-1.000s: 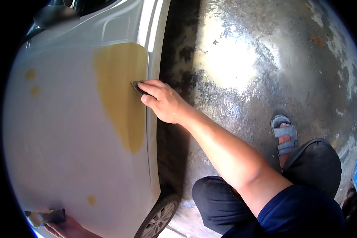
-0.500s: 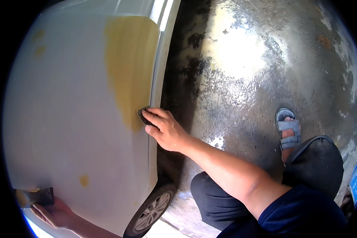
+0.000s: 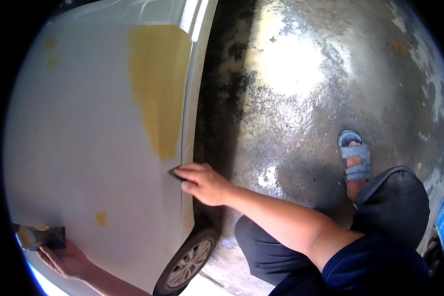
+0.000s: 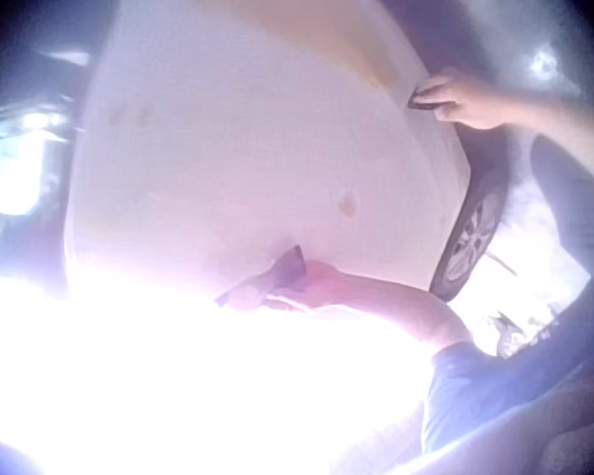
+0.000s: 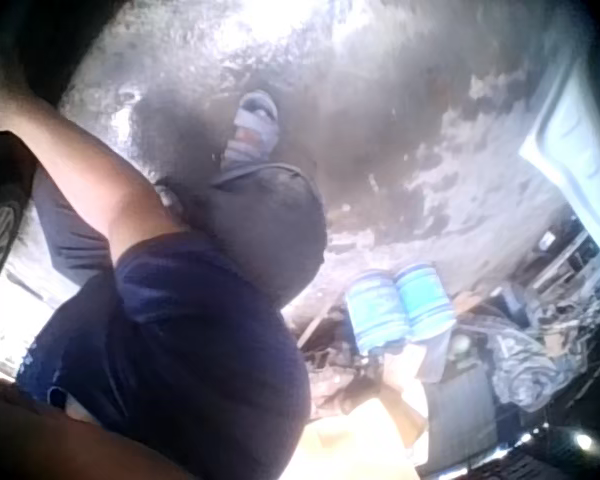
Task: The person applies a yellowish body filler to the side panel of a white car using a putty knife, spreading it over several spots. The person then closes the car door and briefly handles a sanding block.
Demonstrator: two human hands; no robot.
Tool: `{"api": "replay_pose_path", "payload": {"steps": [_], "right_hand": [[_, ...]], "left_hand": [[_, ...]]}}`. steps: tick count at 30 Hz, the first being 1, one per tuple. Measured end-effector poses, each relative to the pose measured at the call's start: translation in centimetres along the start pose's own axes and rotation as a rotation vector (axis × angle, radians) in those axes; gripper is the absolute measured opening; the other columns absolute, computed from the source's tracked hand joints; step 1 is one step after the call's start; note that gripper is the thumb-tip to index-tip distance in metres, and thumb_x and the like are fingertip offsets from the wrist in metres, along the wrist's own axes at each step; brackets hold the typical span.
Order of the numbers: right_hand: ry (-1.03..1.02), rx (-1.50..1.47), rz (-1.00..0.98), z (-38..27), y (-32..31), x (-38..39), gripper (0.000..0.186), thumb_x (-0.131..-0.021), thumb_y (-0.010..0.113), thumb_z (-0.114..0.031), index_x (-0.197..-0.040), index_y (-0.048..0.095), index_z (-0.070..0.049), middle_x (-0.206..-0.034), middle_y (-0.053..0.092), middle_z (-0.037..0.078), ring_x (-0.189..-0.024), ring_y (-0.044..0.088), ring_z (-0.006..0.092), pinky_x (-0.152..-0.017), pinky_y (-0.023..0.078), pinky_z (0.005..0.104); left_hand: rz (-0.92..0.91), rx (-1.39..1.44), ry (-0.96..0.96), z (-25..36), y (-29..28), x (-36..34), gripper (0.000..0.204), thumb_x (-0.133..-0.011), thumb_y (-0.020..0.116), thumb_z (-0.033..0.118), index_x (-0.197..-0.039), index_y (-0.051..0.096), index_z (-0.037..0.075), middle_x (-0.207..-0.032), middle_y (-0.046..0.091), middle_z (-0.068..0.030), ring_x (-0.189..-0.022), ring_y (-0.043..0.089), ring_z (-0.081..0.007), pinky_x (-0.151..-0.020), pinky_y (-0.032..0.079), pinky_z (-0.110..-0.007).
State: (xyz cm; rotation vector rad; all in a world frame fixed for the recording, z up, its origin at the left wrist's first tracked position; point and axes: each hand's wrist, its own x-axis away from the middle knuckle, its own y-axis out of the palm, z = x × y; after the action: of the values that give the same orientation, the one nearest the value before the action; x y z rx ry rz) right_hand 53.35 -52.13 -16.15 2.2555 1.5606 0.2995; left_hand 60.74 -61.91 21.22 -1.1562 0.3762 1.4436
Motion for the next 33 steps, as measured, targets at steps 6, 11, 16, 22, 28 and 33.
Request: {"api": "replay_pose_path", "payload": {"steps": [6, 11, 16, 22, 28, 33], "right_hand": [[0.598, -0.987, -0.076, -0.7, -8.6, -4.6, 0.038, -0.093, 0.053, -0.041, -0.124, 0.056, -0.018, -0.101, 0.06, -0.002, -0.094, 0.054, 0.0142, -0.072, 0.05, 0.0348], [0.804, -1.191, -0.126, -0.4, -8.5, -5.5, 0.03, -0.094, 0.051, -0.039, -0.106, 0.061, -0.013, -0.093, 0.064, 0.003, -0.085, 0.062, 0.0195, -0.07, 0.053, 0.041], [0.838, -1.16, -0.097, -0.3, -6.9, -5.6, 0.032, -0.09, 0.055, -0.043, -0.098, 0.06, -0.012, -0.09, 0.059, 0.005, -0.085, 0.055, 0.0192, -0.068, 0.052, 0.0412], [0.705, -1.039, -0.004, -2.5, -3.9, -5.0, 0.042, -0.09, 0.055, -0.043, -0.12, 0.057, -0.014, -0.098, 0.057, 0.002, -0.088, 0.05, 0.015, -0.066, 0.048, 0.0344], [0.613, -0.847, 0.055, -3.6, -1.1, -3.3, 0.048, -0.091, 0.054, -0.04, -0.134, 0.05, -0.018, -0.114, 0.055, 0.0, -0.099, 0.048, 0.0132, -0.074, 0.045, 0.035], [0.698, -1.031, -0.041, 0.1, -3.9, -3.8, 0.033, -0.09, 0.054, -0.042, -0.107, 0.059, -0.014, -0.09, 0.058, -0.001, -0.086, 0.052, 0.0131, -0.068, 0.047, 0.0354]], "left_hand": [[-0.255, -0.367, 0.486, -4.1, -6.9, -3.4, 0.039, -0.092, 0.061, 0.018, -0.125, 0.054, 0.001, -0.128, 0.049, -0.0196, -0.121, 0.049, -0.0344, -0.099, 0.047, -0.046], [-0.319, -0.308, 0.46, -4.3, -7.2, -3.9, 0.033, -0.091, 0.057, 0.01, -0.123, 0.057, 0.0, -0.129, 0.048, -0.018, -0.123, 0.048, -0.0327, -0.1, 0.047, -0.046], [-0.286, -0.069, 0.221, -3.0, -5.7, -2.8, 0.031, -0.094, 0.049, 0.007, -0.123, 0.055, -0.003, -0.128, 0.047, -0.0174, -0.123, 0.047, -0.0297, -0.101, 0.046, -0.046], [-0.262, -0.168, 0.29, -3.2, -6.9, -3.7, 0.031, -0.09, 0.065, 0.015, -0.12, 0.063, 0.006, -0.123, 0.053, -0.0169, -0.116, 0.054, -0.0303, -0.091, 0.053, -0.046], [-0.268, -0.223, 0.365, -3.6, -7.0, -4.0, 0.036, -0.088, 0.068, 0.018, -0.121, 0.062, 0.004, -0.124, 0.053, -0.0187, -0.113, 0.056, -0.0312, -0.088, 0.055, -0.046], [-0.257, -0.214, 0.373, -4.0, -7.6, -4.4, 0.042, -0.083, 0.073, 0.016, -0.12, 0.061, 0.002, -0.125, 0.053, -0.0188, -0.112, 0.058, -0.033, -0.086, 0.056, -0.046]]}}
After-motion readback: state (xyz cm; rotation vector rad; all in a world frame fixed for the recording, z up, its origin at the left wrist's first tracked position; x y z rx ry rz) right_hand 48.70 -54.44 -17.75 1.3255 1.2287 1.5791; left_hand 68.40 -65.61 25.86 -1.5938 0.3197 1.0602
